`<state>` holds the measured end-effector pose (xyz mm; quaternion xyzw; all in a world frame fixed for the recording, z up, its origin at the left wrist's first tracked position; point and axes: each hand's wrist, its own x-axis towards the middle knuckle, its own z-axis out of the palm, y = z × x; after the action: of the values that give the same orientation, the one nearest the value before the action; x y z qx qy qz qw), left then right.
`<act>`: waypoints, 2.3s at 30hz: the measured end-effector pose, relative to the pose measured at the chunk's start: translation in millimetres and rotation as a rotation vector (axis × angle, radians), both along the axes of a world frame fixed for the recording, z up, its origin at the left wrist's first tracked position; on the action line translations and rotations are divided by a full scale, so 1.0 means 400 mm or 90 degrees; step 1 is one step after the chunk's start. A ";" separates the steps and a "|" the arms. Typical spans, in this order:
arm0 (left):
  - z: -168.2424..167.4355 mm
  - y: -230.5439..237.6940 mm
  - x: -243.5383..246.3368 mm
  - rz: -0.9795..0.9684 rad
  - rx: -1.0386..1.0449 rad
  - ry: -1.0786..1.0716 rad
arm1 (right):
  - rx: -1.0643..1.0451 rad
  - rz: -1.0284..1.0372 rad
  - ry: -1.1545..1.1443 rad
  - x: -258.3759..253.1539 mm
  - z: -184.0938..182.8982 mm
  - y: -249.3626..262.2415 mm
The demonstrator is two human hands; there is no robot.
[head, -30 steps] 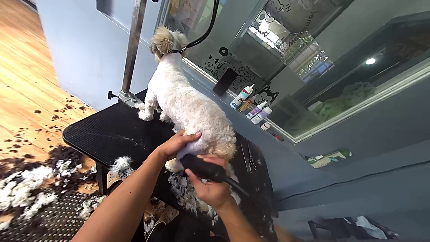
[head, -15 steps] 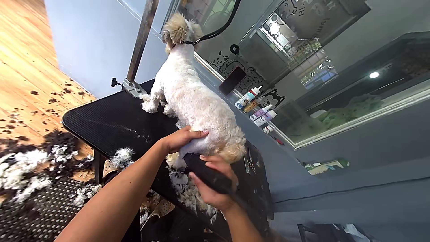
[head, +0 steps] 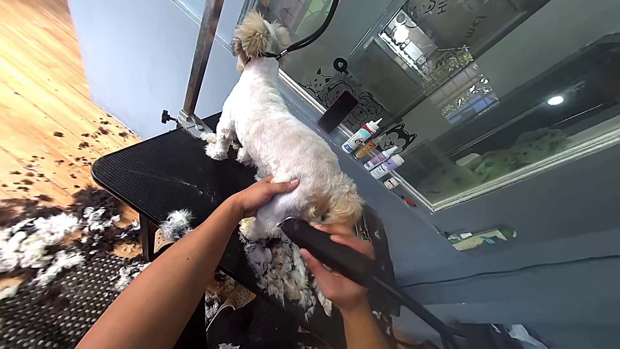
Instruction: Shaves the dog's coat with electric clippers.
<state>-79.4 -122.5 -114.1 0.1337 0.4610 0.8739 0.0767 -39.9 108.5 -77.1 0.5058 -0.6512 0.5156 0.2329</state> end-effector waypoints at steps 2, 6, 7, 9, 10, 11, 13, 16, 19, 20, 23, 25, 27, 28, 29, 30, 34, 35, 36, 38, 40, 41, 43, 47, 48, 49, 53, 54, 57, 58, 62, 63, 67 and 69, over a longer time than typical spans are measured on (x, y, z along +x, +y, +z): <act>0.003 -0.002 0.000 0.005 -0.005 -0.024 | -0.039 -0.034 0.077 0.013 0.041 0.003; 0.014 0.005 -0.002 -0.003 -0.012 -0.028 | -0.094 -0.038 0.092 -0.009 0.010 -0.008; 0.016 0.006 -0.003 -0.004 -0.013 -0.024 | -0.087 -0.029 0.060 -0.017 -0.017 -0.012; 0.015 0.004 -0.003 0.001 -0.020 -0.021 | -0.057 -0.005 -0.004 -0.027 -0.065 -0.016; 0.013 0.002 -0.002 -0.001 -0.022 -0.021 | -0.038 0.008 -0.034 -0.027 -0.073 -0.013; 0.012 0.000 -0.001 -0.004 -0.025 -0.016 | -0.022 0.018 -0.061 -0.023 -0.064 -0.007; 0.005 -0.004 -0.002 -0.002 -0.044 0.021 | -0.032 0.030 -0.099 -0.008 -0.017 0.010; 0.003 -0.004 -0.008 0.050 -0.136 0.083 | -0.111 -0.009 -0.066 0.014 0.049 0.026; 0.007 0.004 -0.004 0.055 -0.142 0.070 | -0.203 -0.078 0.004 0.010 0.067 0.025; 0.005 0.005 -0.002 0.055 -0.126 0.052 | -0.229 -0.089 0.017 0.001 0.068 0.022; -0.004 0.005 0.003 0.060 -0.081 0.003 | -0.260 -0.075 0.018 -0.030 0.065 0.014; -0.005 0.005 0.006 0.065 -0.073 -0.015 | -0.251 -0.051 -0.005 -0.042 0.053 0.009; -0.003 0.006 0.009 0.071 -0.069 -0.020 | -0.240 -0.025 -0.032 -0.046 0.035 0.002; -0.004 0.005 0.009 0.068 -0.061 -0.017 | -0.236 -0.012 -0.047 -0.046 0.024 -0.001; -0.006 0.005 0.008 0.068 -0.054 -0.016 | -0.232 -0.001 -0.061 -0.047 0.013 -0.003; -0.006 0.005 0.008 0.069 -0.051 -0.017 | -0.228 0.007 -0.074 -0.048 -0.001 -0.005; -0.006 0.006 0.007 0.063 -0.041 -0.013 | -0.158 0.056 -0.151 -0.058 -0.042 -0.007; -0.007 0.006 0.004 0.060 -0.033 -0.010 | -0.128 0.069 -0.193 -0.059 -0.037 -0.001; -0.010 0.005 0.001 0.056 -0.027 -0.007 | -0.109 0.074 -0.236 -0.058 -0.023 0.005; -0.017 0.004 -0.002 0.048 -0.019 -0.003 | -0.134 0.076 -0.257 -0.046 0.006 0.019; -0.017 0.002 -0.003 0.049 -0.025 -0.005 | -0.203 0.064 -0.181 -0.040 0.025 0.026; -0.015 0.003 -0.001 0.050 -0.029 -0.008 | -0.230 0.054 -0.131 -0.041 0.027 0.023; -0.013 0.010 0.001 0.048 -0.027 -0.013 | -0.246 0.045 -0.069 -0.050 0.013 0.009; -0.012 0.013 -0.010 0.042 -0.023 -0.002 | -0.215 0.064 -0.112 -0.062 -0.055 -0.014; -0.012 0.012 -0.012 0.042 -0.023 -0.003 | -0.209 0.074 -0.131 -0.063 -0.068 -0.016; -0.013 0.011 -0.013 0.042 -0.022 -0.003 | -0.202 0.082 -0.148 -0.063 -0.078 -0.018; -0.012 0.013 -0.014 0.040 -0.025 -0.002 | -0.136 0.092 -0.206 -0.061 -0.086 -0.012; -0.013 0.012 -0.015 0.038 -0.028 -0.002 | -0.105 0.091 -0.217 -0.063 -0.073 -0.005; -0.012 0.017 -0.015 0.026 -0.033 0.009 | -0.028 0.082 -0.202 -0.055 -0.004 0.023; -0.008 0.019 -0.015 0.025 -0.037 0.013 | -0.042 0.087 -0.176 -0.047 0.018 0.026; 0.008 0.026 -0.008 0.029 -0.055 0.009 | -0.120 0.054 0.044 -0.030 0.032 0.009; 0.010 0.027 -0.008 0.027 -0.055 0.009 | -0.112 0.042 0.082 -0.036 0.015 0.003; 0.007 0.021 -0.008 0.028 -0.039 0.020 | -0.049 0.017 -0.012 -0.043 -0.051 -0.013; 0.004 0.022 -0.006 0.035 -0.031 0.010 | 0.007 0.019 -0.103 -0.040 -0.062 -0.012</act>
<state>-81.7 -113.9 -112.5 0.1264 0.4859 0.8633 0.0523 -56.0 103.8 -101.8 0.4730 -0.6633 0.5547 0.1689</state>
